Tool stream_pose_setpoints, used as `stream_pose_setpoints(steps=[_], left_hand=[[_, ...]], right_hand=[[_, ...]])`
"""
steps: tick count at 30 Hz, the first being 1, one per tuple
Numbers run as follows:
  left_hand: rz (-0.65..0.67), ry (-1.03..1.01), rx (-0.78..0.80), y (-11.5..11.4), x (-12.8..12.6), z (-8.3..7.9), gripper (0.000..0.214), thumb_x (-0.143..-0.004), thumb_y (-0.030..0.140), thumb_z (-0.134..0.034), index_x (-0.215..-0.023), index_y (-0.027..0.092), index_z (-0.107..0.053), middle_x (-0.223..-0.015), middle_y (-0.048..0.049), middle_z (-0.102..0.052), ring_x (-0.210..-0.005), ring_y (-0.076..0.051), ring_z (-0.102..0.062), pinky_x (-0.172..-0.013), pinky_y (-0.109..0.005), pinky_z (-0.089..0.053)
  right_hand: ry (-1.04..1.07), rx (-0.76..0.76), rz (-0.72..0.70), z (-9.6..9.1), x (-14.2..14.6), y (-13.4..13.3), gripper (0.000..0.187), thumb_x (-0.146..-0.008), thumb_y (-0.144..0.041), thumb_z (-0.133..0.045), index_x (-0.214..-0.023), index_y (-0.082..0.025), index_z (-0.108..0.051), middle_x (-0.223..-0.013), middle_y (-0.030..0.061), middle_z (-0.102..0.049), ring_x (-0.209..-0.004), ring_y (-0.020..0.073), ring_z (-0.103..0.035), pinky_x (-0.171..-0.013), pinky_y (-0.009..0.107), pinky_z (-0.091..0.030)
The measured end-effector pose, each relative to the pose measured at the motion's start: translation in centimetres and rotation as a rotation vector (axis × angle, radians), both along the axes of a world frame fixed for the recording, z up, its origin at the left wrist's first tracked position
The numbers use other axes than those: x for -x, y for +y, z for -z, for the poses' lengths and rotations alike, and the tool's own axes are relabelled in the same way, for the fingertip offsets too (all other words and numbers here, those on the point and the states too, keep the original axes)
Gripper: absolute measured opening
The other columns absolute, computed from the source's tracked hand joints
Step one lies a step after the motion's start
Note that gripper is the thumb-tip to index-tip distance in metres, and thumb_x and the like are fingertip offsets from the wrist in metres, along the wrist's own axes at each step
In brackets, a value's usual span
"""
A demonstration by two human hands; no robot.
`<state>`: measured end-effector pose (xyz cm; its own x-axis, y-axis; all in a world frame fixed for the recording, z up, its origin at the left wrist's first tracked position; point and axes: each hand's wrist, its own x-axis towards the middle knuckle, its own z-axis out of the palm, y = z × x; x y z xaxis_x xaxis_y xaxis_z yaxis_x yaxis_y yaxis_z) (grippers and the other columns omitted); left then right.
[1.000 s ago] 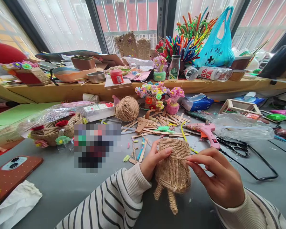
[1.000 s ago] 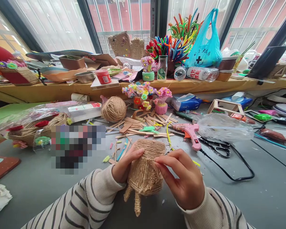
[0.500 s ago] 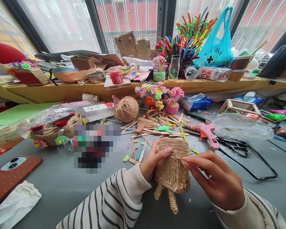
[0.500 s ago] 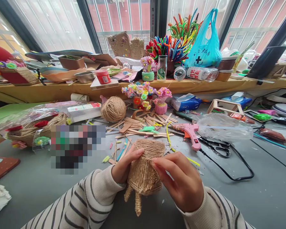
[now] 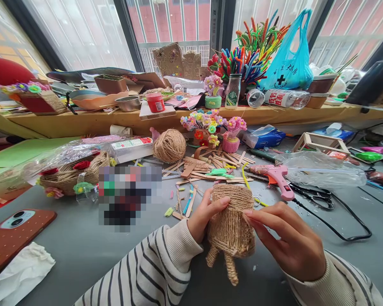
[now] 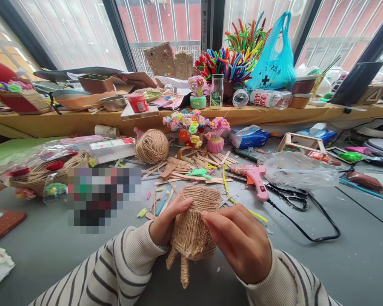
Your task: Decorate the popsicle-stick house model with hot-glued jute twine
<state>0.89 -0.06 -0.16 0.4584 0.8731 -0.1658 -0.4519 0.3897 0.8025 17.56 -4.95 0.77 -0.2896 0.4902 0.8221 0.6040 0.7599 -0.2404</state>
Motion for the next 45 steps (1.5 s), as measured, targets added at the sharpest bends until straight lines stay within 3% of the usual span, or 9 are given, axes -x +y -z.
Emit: stream_pose_setpoints(steps=[19, 36, 45], left_hand=[[0.007, -0.019, 0.001, -0.2, -0.1, -0.4, 0.056, -0.062, 0.034, -0.075, -0.108, 0.017, -0.048, -0.092, -0.0066, -0.069, -0.095, -0.027, -0.064, -0.081, -0.033, -0.048], [0.025, -0.020, -0.005, -0.2, -0.1, -0.4, 0.058, -0.062, 0.035, -0.075, -0.108, 0.016, -0.045, -0.095, -0.0064, -0.066, -0.096, -0.025, -0.063, -0.087, -0.035, -0.045], [0.018, -0.035, 0.004, 0.3, -0.1, 0.8, 0.062, -0.060, 0.037, -0.077, -0.110, 0.016, -0.047, -0.096, -0.0068, -0.067, -0.097, -0.027, -0.063, -0.086, -0.035, -0.047]], right_hand=[[-0.023, 0.006, -0.007, 0.1, -0.1, -0.1, 0.037, -0.078, -0.001, -0.057, -0.110, -0.018, -0.058, -0.075, 0.0025, -0.065, -0.066, 0.0122, -0.054, -0.059, 0.026, -0.047], [-0.023, 0.006, 0.004, 0.0, -0.1, 0.0, 0.033, -0.077, -0.001, -0.057, -0.106, -0.016, -0.061, -0.072, 0.0029, -0.064, -0.065, 0.0119, -0.054, -0.058, 0.025, -0.047], [-0.003, 0.008, 0.015, -0.2, 0.0, 0.0, 0.036, -0.080, -0.001, -0.053, -0.109, -0.021, -0.061, -0.072, 0.0019, -0.064, -0.064, 0.0110, -0.054, -0.057, 0.023, -0.047]])
